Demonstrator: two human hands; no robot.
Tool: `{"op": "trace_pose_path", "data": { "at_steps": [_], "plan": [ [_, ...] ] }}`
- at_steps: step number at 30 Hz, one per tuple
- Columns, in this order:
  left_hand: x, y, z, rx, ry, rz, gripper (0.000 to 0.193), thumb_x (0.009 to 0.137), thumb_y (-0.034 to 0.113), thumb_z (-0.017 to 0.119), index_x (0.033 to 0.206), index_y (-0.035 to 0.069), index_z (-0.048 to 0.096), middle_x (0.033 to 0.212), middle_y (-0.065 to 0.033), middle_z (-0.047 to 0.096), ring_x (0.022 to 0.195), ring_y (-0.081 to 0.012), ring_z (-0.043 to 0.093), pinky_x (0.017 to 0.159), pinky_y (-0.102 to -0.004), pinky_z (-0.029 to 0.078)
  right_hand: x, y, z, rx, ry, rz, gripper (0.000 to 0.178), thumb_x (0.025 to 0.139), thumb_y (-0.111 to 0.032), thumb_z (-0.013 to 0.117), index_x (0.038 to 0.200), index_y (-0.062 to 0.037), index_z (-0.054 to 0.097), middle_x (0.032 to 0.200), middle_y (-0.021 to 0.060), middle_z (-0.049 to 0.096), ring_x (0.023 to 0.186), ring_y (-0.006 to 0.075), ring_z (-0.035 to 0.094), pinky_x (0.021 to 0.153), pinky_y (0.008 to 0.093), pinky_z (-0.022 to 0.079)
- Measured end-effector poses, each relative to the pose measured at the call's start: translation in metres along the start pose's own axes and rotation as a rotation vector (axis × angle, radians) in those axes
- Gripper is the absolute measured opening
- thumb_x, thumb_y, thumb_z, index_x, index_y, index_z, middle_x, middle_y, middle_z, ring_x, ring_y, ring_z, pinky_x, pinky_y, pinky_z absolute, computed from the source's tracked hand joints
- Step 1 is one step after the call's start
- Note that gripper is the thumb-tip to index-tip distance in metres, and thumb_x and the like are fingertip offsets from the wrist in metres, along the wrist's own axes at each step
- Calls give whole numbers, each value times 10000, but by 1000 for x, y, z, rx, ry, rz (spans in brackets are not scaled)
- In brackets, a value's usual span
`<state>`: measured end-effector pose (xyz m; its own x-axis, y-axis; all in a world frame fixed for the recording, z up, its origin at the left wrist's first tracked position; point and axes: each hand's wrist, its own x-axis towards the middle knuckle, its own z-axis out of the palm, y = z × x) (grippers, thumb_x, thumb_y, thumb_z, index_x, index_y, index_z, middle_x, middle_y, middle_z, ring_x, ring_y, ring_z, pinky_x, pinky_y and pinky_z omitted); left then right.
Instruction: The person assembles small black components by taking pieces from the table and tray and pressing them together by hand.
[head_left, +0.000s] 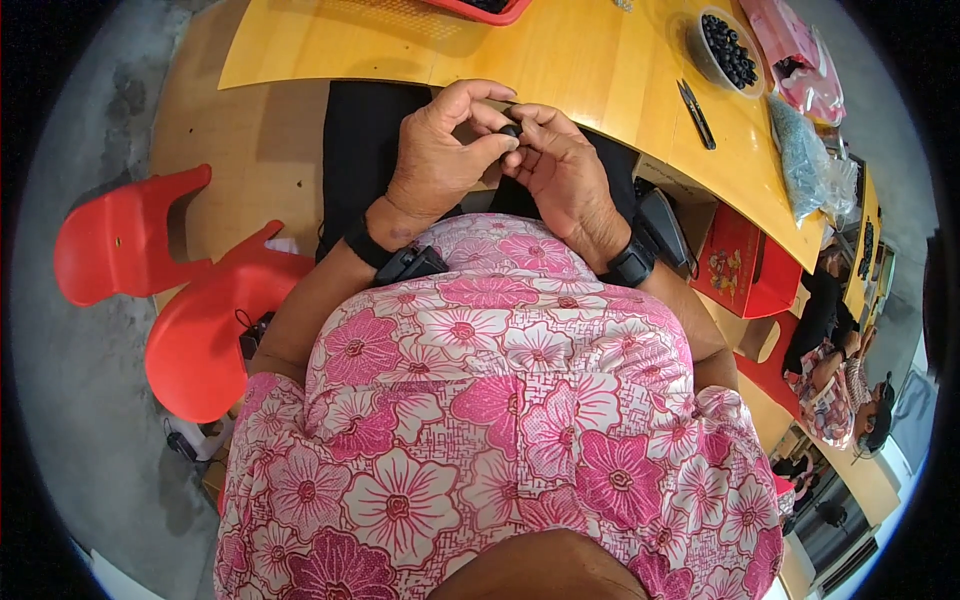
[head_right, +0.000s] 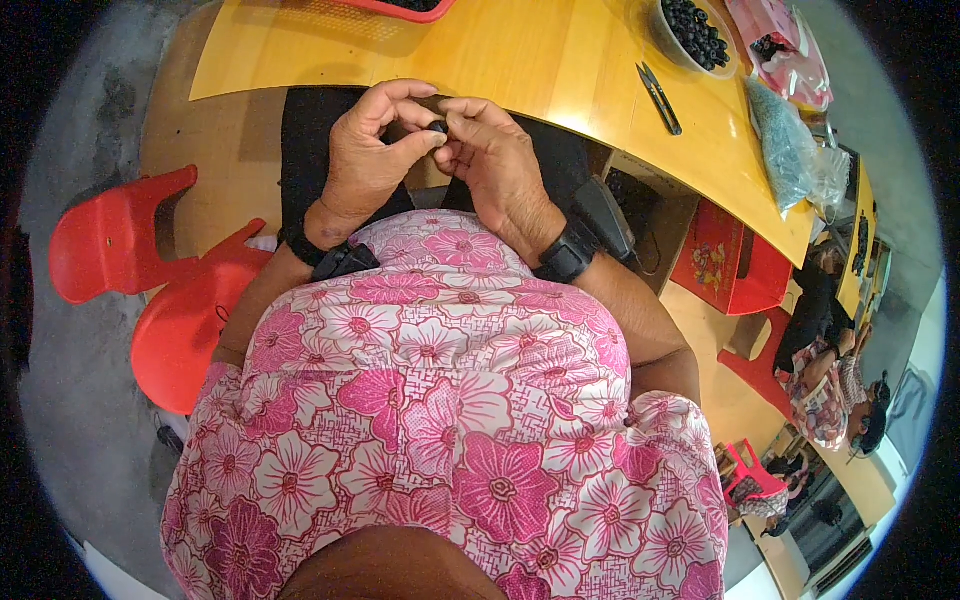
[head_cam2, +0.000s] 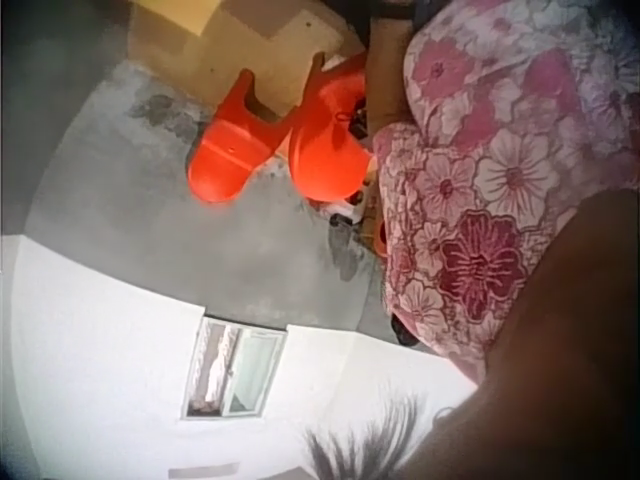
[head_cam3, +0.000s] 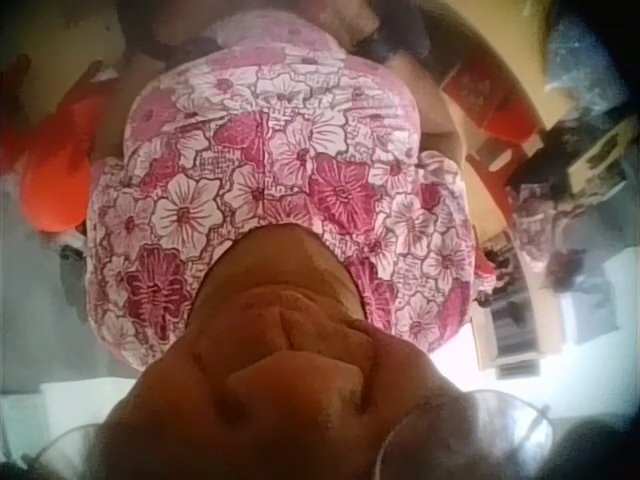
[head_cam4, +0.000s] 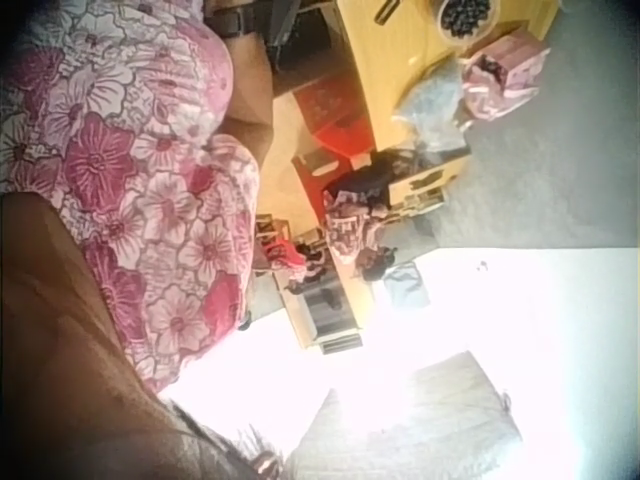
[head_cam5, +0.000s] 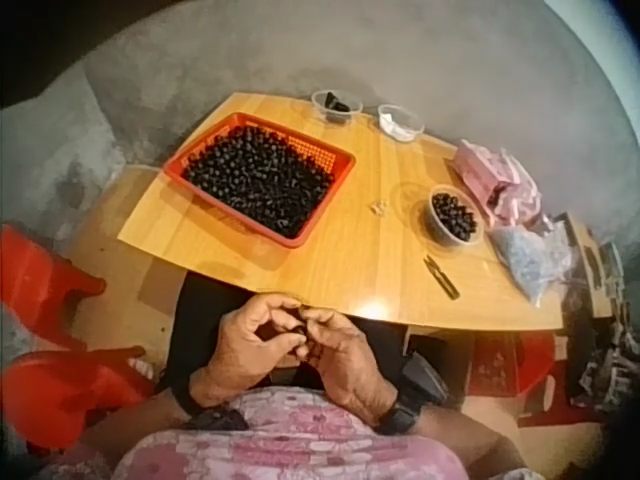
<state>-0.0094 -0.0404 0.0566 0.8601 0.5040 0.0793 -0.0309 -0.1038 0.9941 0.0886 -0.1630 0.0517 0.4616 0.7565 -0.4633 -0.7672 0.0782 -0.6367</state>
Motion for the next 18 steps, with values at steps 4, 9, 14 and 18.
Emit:
{"op": "trace_pose_path", "data": {
  "at_steps": [4,9,14,18],
  "plan": [
    [1,-5,-1,9,8,7,394,761,-38,666,1134,15,552,831,-1,650,777,-51,585,740,-209,475,-4,1,8,-152,66,-138,172,911,-144,564,1013,-21,626,812,33,620,670,112,562,658,252,474],
    [0,-14,1,-43,2,16,414,765,-56,654,1161,1,543,847,-7,646,784,-52,588,726,-195,481,-1,8,4,-46,84,-83,164,912,-132,562,1017,-15,610,825,36,614,667,119,562,666,257,478],
    [-1,-12,1,-17,-6,5,415,775,-68,636,1173,-2,541,851,-12,643,775,-53,589,705,-191,487,1,15,0,108,47,-50,155,914,-127,555,1008,-8,584,804,34,590,635,120,540,655,271,479],
    [-1,-8,2,-36,-22,-33,407,783,-75,625,1173,-4,537,850,-21,643,766,-58,592,683,-193,498,-2,12,4,121,60,-32,126,914,-137,553,951,-17,561,770,35,570,574,107,495,651,296,486]
  ]
}}
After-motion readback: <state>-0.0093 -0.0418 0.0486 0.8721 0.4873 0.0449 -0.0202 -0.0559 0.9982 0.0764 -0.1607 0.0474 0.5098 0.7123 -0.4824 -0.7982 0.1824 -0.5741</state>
